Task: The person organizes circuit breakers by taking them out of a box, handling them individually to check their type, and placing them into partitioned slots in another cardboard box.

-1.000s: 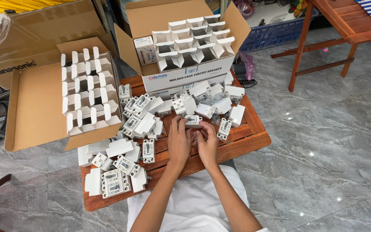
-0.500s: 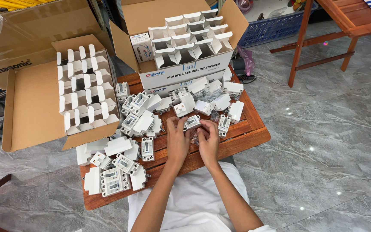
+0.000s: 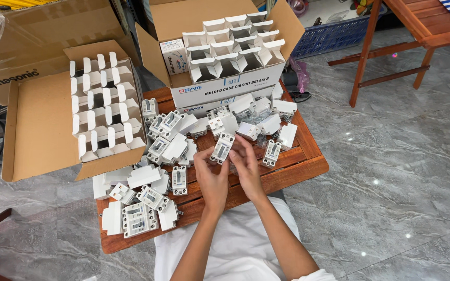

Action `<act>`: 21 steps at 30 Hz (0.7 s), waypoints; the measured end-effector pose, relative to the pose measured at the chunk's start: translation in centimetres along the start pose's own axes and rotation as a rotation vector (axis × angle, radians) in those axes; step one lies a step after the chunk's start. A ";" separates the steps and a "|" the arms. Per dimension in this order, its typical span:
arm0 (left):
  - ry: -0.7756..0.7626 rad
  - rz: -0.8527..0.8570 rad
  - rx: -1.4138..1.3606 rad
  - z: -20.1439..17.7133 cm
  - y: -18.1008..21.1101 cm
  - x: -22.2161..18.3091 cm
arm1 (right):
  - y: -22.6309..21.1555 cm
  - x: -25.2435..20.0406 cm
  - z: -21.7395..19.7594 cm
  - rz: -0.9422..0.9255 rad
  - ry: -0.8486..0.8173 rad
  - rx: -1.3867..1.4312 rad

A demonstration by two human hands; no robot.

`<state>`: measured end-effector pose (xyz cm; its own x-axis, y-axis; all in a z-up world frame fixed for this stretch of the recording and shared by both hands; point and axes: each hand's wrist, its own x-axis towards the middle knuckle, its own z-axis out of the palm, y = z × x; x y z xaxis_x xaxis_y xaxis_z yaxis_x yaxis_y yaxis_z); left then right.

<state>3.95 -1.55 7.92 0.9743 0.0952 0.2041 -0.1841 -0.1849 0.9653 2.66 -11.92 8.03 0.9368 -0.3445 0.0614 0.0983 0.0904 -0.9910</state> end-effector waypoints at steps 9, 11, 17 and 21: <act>-0.074 -0.124 -0.302 -1.3 -4.8 -2.0 | 3.2 -0.1 -0.5 -0.042 0.000 0.034; -0.085 -0.180 -0.362 -0.9 -6.8 -2.1 | 4.9 0.1 -0.4 -0.029 -0.001 0.070; -0.120 -0.265 -0.459 -1.2 -8.3 -1.5 | 5.4 0.2 -0.4 -0.022 -0.040 0.032; -0.139 -0.261 -0.478 -1.5 -8.7 -1.5 | 5.1 0.1 -0.1 -0.034 -0.084 -0.007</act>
<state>3.91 1.42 -0.53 0.9974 -0.0574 -0.0434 0.0585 0.2944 0.9539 3.26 -11.61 2.93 0.9577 -0.2681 0.1043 0.1283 0.0735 -0.9890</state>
